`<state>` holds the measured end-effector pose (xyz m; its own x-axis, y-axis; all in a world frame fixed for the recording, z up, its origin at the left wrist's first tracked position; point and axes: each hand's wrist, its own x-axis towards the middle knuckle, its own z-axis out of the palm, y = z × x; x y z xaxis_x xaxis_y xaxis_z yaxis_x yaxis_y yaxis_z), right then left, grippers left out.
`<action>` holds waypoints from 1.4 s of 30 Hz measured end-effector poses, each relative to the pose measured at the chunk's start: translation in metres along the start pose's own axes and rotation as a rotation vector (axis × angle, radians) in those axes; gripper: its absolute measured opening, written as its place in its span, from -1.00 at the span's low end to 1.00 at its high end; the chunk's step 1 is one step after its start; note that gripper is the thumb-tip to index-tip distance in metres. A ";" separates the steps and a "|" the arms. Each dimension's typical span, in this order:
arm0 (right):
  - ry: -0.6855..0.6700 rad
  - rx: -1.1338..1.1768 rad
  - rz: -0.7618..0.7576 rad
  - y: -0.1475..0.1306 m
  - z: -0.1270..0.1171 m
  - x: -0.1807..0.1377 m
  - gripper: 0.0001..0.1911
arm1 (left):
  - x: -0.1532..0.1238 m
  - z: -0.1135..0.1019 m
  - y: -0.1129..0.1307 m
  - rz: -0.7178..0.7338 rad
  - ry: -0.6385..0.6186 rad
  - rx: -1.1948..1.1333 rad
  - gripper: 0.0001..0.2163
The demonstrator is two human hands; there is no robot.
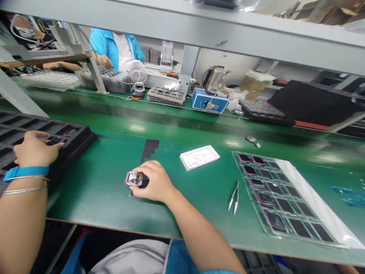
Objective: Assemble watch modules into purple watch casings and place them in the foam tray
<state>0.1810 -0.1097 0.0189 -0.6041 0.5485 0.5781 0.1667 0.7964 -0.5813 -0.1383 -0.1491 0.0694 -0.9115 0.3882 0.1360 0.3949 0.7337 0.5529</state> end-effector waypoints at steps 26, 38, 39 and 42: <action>0.052 -0.107 -0.035 0.009 0.003 0.000 -0.70 | -0.006 0.002 -0.005 0.027 0.055 0.048 -0.60; 0.061 -0.179 -0.112 0.010 -0.001 0.005 -0.69 | -0.042 0.013 0.005 0.374 0.381 -0.228 -0.53; 0.057 -0.193 -0.129 0.009 -0.004 0.008 -0.68 | -0.050 0.019 0.013 0.455 0.328 -0.328 -0.57; 0.028 -0.261 -0.186 0.010 -0.015 0.018 -0.68 | -0.080 0.042 0.043 0.583 -0.441 -0.684 -0.66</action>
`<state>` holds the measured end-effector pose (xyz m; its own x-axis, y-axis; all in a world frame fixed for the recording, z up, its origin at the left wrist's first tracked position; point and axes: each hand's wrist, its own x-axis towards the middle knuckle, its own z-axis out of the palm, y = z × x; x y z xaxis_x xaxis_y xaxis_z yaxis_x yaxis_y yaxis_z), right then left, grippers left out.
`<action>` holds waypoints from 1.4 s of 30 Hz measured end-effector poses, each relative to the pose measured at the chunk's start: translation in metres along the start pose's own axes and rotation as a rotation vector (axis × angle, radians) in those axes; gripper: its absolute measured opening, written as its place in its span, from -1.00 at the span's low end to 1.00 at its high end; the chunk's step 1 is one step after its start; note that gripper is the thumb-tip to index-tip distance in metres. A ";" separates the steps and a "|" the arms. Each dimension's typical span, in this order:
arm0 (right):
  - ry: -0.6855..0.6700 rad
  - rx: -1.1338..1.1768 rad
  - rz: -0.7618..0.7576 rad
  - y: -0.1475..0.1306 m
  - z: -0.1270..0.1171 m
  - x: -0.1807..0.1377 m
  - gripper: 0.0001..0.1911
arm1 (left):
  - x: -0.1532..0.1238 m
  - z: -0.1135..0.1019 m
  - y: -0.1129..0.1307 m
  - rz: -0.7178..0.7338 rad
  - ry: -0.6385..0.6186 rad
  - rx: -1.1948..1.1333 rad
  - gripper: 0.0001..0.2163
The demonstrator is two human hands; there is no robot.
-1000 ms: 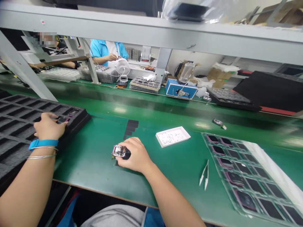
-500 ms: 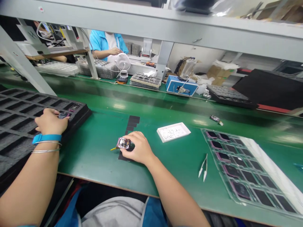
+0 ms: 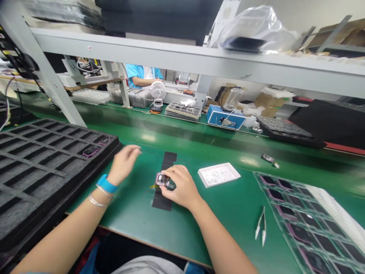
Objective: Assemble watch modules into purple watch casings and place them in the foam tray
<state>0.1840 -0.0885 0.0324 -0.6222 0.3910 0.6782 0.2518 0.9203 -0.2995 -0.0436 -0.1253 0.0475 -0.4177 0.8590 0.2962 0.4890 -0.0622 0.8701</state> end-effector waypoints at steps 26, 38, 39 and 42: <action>0.200 0.312 0.497 0.001 0.011 -0.011 -0.95 | -0.018 0.063 0.002 -0.641 -0.705 -1.004 -0.59; 0.106 0.293 0.516 0.008 0.012 -0.016 -0.94 | -0.014 0.068 0.000 -0.505 -0.705 -1.004 -0.55; 0.113 0.283 0.499 0.009 0.013 -0.016 -0.94 | -0.014 0.068 0.000 -0.495 -0.708 -1.012 -0.55; 0.122 0.277 0.472 0.011 0.015 -0.018 -0.94 | -0.014 0.068 -0.001 -0.477 -0.713 -1.017 -0.55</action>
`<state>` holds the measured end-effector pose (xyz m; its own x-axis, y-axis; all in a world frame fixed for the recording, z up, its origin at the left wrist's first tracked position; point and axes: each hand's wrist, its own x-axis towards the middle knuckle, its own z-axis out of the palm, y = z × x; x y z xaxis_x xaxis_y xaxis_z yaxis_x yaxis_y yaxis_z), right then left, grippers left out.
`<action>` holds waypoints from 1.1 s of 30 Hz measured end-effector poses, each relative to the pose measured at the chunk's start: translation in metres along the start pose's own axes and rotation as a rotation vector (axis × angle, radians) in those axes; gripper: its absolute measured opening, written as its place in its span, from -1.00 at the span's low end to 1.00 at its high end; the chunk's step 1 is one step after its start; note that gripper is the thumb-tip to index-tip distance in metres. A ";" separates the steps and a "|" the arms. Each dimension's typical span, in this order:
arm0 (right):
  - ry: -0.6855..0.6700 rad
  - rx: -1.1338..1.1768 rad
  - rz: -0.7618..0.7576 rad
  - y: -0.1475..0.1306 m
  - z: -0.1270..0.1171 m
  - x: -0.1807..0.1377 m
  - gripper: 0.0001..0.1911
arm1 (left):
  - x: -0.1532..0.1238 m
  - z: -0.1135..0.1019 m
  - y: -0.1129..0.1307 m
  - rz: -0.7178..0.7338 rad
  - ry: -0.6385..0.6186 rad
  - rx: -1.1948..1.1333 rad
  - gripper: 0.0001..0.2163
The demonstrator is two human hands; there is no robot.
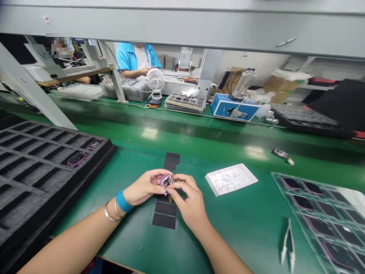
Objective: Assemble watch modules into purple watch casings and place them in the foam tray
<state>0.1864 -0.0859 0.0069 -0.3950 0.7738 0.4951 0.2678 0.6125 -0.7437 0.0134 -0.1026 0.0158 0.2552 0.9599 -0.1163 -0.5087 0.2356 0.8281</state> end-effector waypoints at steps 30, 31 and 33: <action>0.141 -0.211 -0.054 -0.005 -0.021 0.010 -0.90 | 0.002 -0.003 -0.002 0.072 0.100 -0.059 -0.52; 0.188 -0.257 -0.070 -0.006 -0.026 0.012 -0.90 | 0.002 -0.003 -0.001 0.077 0.108 -0.066 -0.52; 0.310 -0.367 -0.066 -0.006 -0.040 0.017 -0.89 | 0.001 -0.004 0.001 0.087 0.112 -0.080 -0.51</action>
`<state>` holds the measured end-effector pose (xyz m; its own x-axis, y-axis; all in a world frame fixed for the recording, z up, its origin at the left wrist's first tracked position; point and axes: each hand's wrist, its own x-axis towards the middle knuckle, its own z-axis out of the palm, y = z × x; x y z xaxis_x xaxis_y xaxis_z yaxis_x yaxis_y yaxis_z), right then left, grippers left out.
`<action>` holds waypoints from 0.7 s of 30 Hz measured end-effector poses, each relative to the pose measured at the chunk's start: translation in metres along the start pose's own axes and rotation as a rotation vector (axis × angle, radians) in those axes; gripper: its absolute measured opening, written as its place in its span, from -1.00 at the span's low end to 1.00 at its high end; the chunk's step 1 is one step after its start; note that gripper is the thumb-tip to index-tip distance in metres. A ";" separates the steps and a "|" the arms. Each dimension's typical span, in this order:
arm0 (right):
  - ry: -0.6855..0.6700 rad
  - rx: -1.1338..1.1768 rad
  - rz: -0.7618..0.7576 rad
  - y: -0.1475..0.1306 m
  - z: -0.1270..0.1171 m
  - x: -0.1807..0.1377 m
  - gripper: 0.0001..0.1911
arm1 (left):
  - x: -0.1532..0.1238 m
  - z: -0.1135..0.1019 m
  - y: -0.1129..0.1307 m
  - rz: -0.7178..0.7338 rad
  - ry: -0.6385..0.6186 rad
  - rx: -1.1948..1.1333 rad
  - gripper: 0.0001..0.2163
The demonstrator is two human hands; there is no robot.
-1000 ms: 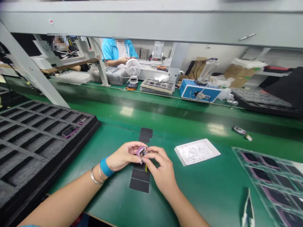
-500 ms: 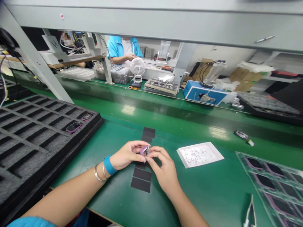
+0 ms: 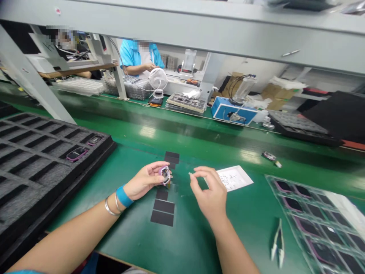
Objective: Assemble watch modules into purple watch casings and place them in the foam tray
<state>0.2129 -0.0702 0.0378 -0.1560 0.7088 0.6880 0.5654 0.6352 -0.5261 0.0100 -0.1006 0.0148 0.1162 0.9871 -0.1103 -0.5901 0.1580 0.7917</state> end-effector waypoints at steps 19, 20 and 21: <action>-0.209 0.411 0.238 -0.026 0.026 -0.021 -0.92 | -0.005 0.005 -0.002 -0.042 -0.094 0.050 -0.59; -0.186 0.419 0.233 -0.028 0.028 -0.024 -0.91 | -0.005 0.005 -0.002 -0.041 -0.093 0.057 -0.60; -0.163 0.418 0.224 -0.028 0.030 -0.025 -0.90 | -0.005 0.005 -0.003 -0.040 -0.092 0.066 -0.60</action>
<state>0.1768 -0.0971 0.0205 -0.2114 0.8595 0.4654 0.2314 0.5067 -0.8305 0.0149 -0.1059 0.0163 0.2132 0.9729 -0.0898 -0.5299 0.1923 0.8260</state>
